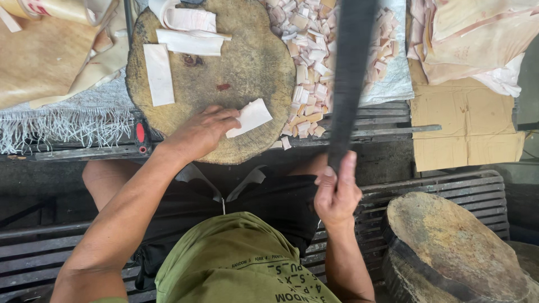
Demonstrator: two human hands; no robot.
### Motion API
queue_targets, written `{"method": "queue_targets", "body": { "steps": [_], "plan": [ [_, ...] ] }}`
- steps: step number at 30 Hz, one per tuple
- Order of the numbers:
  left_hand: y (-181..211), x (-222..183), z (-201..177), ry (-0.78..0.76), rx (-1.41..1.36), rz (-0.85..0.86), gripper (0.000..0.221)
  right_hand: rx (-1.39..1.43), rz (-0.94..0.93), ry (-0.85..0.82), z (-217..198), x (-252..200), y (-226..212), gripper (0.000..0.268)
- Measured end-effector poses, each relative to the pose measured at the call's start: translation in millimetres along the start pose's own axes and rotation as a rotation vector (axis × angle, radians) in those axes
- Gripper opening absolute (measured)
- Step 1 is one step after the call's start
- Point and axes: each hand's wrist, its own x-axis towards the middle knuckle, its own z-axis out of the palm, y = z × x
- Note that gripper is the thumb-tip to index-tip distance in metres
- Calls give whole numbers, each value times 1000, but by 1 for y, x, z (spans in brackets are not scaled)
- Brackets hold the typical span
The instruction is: The person cuts folded sheets of pork fat into small cubes on a round wooden cutting board using a large knife. The person repeatedly slices the material, gathers the pieces, and continues cutting until a pile of diced fat accumulates on the board.
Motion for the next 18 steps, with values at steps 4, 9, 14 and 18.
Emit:
{"method": "queue_targets", "body": {
  "steps": [4, 9, 14, 18],
  "plan": [
    [5, -3, 1, -8, -29, -21, 35, -3, -113, 86, 20, -7, 4, 64],
    [2, 2, -1, 62, 69, 39, 53, -196, 71, -453, 28, -12, 12, 66],
    [4, -10, 3, 155, 63, 13, 55, -110, 193, -266, -2, -13, 8, 61],
    [6, -16, 4, 153, 155, 13, 51, 23, 116, -38, 0, -17, 1, 60]
  ]
}}
